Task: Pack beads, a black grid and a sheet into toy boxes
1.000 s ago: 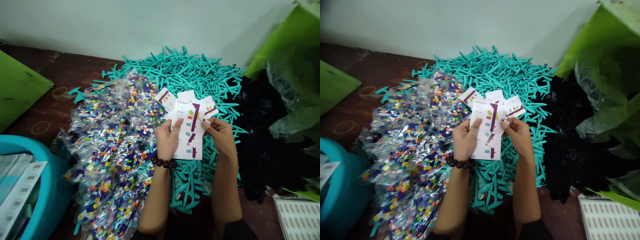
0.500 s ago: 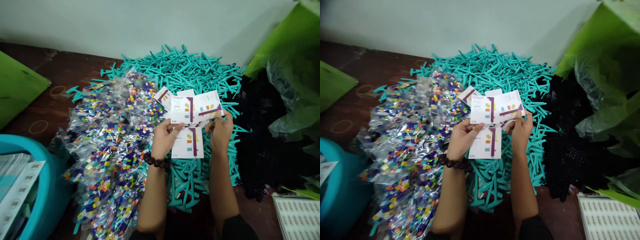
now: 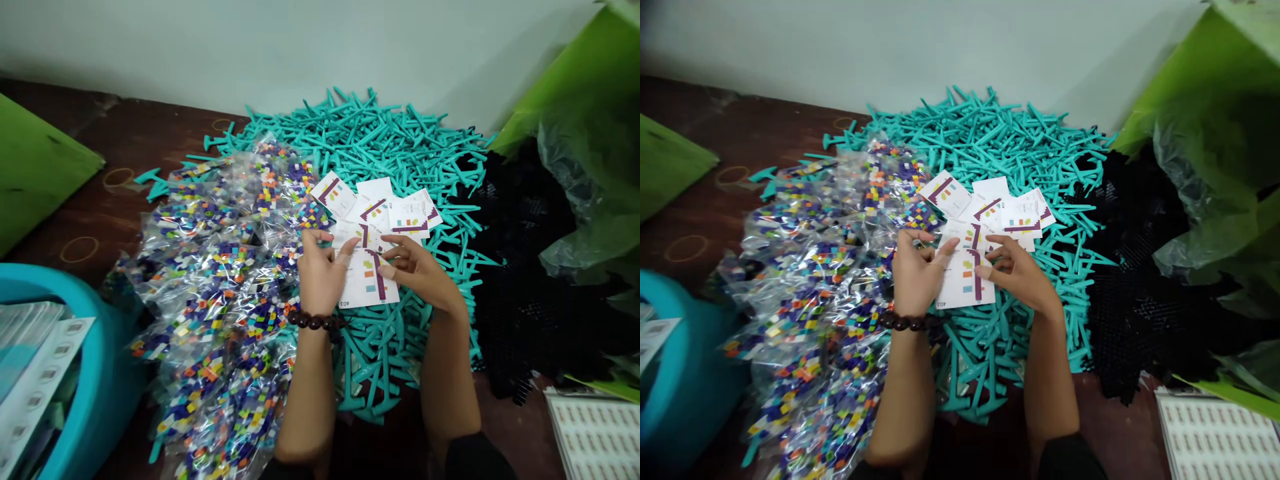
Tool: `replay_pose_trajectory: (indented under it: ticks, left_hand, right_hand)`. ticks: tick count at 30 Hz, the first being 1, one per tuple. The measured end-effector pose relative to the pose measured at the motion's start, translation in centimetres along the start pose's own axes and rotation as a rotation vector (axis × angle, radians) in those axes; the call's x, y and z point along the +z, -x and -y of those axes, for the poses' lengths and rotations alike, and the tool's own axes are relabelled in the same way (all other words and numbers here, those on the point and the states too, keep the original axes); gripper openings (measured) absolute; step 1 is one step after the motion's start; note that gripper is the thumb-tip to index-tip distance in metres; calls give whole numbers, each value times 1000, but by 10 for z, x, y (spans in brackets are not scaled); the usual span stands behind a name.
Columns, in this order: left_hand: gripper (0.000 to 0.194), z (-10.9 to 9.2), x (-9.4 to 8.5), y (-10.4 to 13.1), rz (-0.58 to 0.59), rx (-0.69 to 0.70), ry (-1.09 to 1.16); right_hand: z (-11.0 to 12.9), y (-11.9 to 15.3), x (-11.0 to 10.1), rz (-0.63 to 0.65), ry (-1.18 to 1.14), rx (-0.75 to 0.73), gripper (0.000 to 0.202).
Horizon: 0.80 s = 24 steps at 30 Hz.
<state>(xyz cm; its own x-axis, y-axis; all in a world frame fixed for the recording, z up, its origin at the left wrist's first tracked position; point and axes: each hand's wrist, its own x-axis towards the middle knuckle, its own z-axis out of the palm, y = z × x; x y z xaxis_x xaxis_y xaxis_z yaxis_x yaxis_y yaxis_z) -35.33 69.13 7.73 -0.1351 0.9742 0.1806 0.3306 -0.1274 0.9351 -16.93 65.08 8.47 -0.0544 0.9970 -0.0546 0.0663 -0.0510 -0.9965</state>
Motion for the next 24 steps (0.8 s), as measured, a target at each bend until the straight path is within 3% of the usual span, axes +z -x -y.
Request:
replay_pose_trajectory:
  ticks: [2, 5, 7, 9, 12, 15, 19, 24]
  left_hand:
    - [40, 0, 2, 0, -40, 40, 59]
    - [36, 0, 6, 2, -95, 103, 104]
    - [31, 1, 8, 2, -94, 136, 134]
    - [26, 2, 9, 2, -80, 164, 145]
    - [23, 7, 7, -1, -111, 179, 170]
    - [21, 11, 4, -4, -160, 185, 172]
    - [12, 13, 1, -6, -150, 239, 88]
    - [24, 13, 1, -5, -108, 305, -4]
  right_hand:
    - [-1, 0, -1, 14, -98, 0, 75]
    - [0, 0, -7, 15, -187, -24, 82]
    - [1, 1, -10, 33, -193, -40, 78]
    - [1, 0, -10, 7, -169, -78, 59]
    - [-3, -9, -4, -258, -162, -210, 28]
    - [-11, -21, 3, -520, -189, -288, 29]
    - [-13, -24, 7, -424, -72, -143, 51]
    - [-3, -13, 1, -353, -21, -91, 48]
